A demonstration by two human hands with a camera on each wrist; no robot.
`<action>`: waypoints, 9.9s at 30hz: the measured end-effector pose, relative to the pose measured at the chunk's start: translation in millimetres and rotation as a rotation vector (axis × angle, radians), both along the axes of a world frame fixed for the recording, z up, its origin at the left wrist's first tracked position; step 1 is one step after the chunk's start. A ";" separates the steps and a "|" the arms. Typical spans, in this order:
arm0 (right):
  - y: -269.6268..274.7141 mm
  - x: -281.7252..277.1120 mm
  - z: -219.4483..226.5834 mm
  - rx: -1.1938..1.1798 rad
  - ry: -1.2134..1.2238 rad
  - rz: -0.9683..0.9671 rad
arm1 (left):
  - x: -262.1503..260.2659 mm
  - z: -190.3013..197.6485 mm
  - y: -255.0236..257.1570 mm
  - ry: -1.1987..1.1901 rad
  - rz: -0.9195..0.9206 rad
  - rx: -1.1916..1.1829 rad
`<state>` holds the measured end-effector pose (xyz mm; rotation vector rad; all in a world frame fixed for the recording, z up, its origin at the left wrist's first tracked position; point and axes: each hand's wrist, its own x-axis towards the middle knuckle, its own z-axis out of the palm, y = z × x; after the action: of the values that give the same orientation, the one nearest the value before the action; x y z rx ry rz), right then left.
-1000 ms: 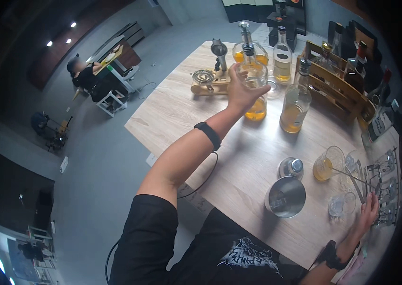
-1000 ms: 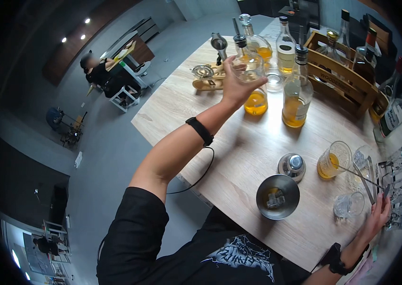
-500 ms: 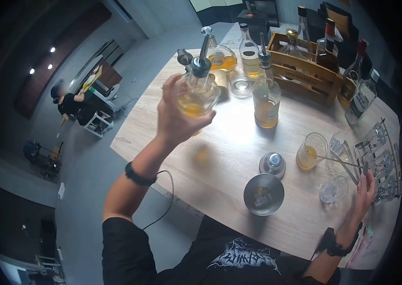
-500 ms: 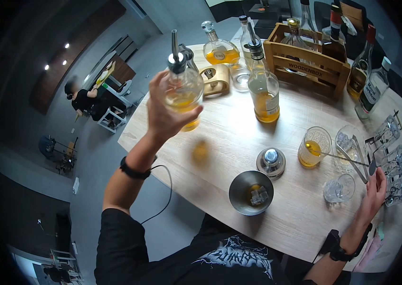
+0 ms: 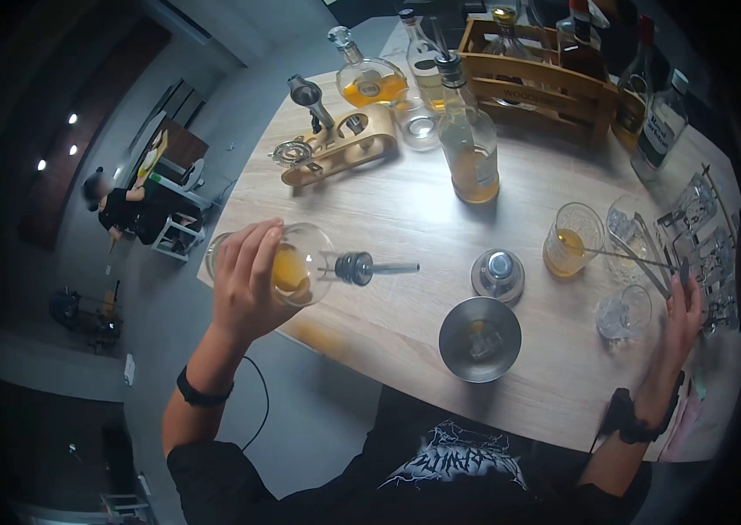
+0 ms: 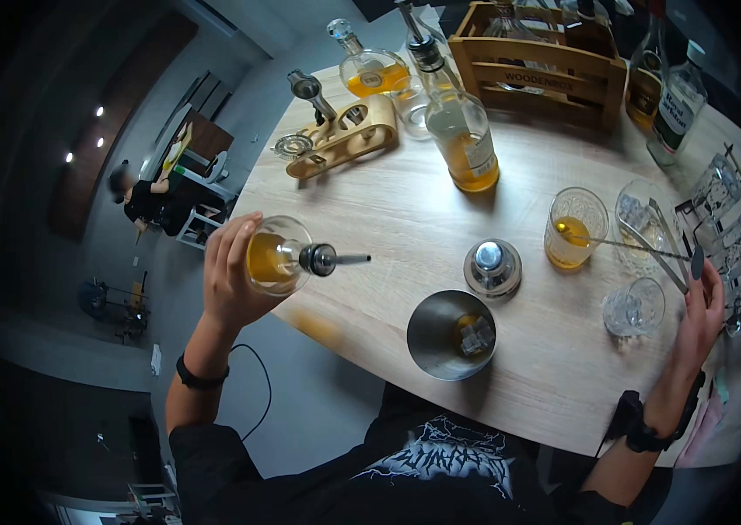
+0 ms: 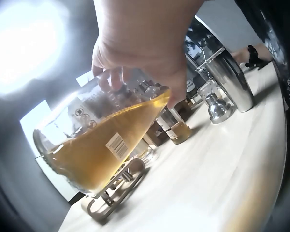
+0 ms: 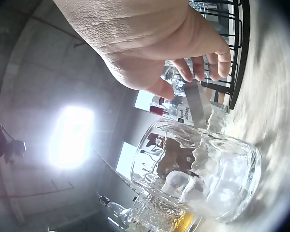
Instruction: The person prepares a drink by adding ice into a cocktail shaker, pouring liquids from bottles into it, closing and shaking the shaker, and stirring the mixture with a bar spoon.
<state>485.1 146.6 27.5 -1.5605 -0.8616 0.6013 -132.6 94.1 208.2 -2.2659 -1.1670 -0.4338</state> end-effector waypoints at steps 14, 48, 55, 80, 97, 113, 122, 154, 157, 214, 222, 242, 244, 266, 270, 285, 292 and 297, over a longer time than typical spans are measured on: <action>-1.9 -18.4 16.5 0.008 -0.036 0.013 | 24.1 7.5 -27.9 0.150 -0.009 -0.007; -1.4 -4.8 8.5 -0.059 -0.068 0.062 | 32.5 5.6 -34.1 0.202 0.005 0.060; -1.6 -8.6 11.5 -0.052 -0.055 0.060 | 35.2 4.3 -33.8 0.172 0.010 0.063; -3.2 -15.2 17.7 -0.025 -0.035 0.043 | 37.3 5.2 -34.8 0.210 0.035 0.114; -4.4 -11.5 17.9 -0.050 -0.014 0.076 | 45.8 7.4 -27.2 -0.121 -0.016 -0.108; -1.0 -11.5 13.8 -0.046 0.043 0.038 | 54.6 12.0 100.9 -1.256 -0.056 -0.493; -0.2 -5.4 9.2 -0.015 0.023 0.060 | 57.0 -28.1 175.8 -1.137 0.103 -0.370; -6.8 -26.8 26.2 -0.053 0.005 0.040 | 55.6 -90.0 231.4 -1.281 0.101 -0.257; -6.4 -31.0 28.2 -0.049 0.040 0.033 | 56.7 -90.9 231.0 -1.284 0.090 -0.251; -4.6 -33.4 27.3 -0.026 0.032 0.070 | 157.9 2.8 61.8 -0.484 -0.149 0.138; 0.1 -16.2 8.3 -0.022 0.086 0.102 | 104.4 0.8 22.6 -0.187 0.019 0.126; -3.2 -29.5 24.6 -0.053 0.084 0.080 | 91.2 -0.5 0.4 0.090 0.166 0.125; -3.2 -30.4 26.0 -0.057 0.081 0.082 | 90.9 -1.2 0.6 0.104 0.189 0.137; -5.2 -34.9 31.1 -0.047 0.055 0.097 | 89.5 1.4 0.2 0.057 0.203 0.085; -3.5 -25.2 22.5 -0.053 0.045 0.102 | 93.2 3.9 1.6 -0.114 0.143 -0.066; -0.8 -21.9 16.5 -0.005 0.064 0.122 | 125.4 13.6 83.5 -1.224 -0.114 -0.882; -0.2 -22.2 17.4 -0.018 0.069 0.091 | 151.1 -4.9 152.4 -1.278 -0.213 -0.877; -3.5 -29.1 24.2 -0.031 0.048 0.117 | 154.1 -27.2 198.3 -1.306 -0.136 -0.768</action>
<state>456.0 143.1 51.7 -1.5250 -0.9155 0.7371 21.5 292.5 181.1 -2.6526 -2.0022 -2.0045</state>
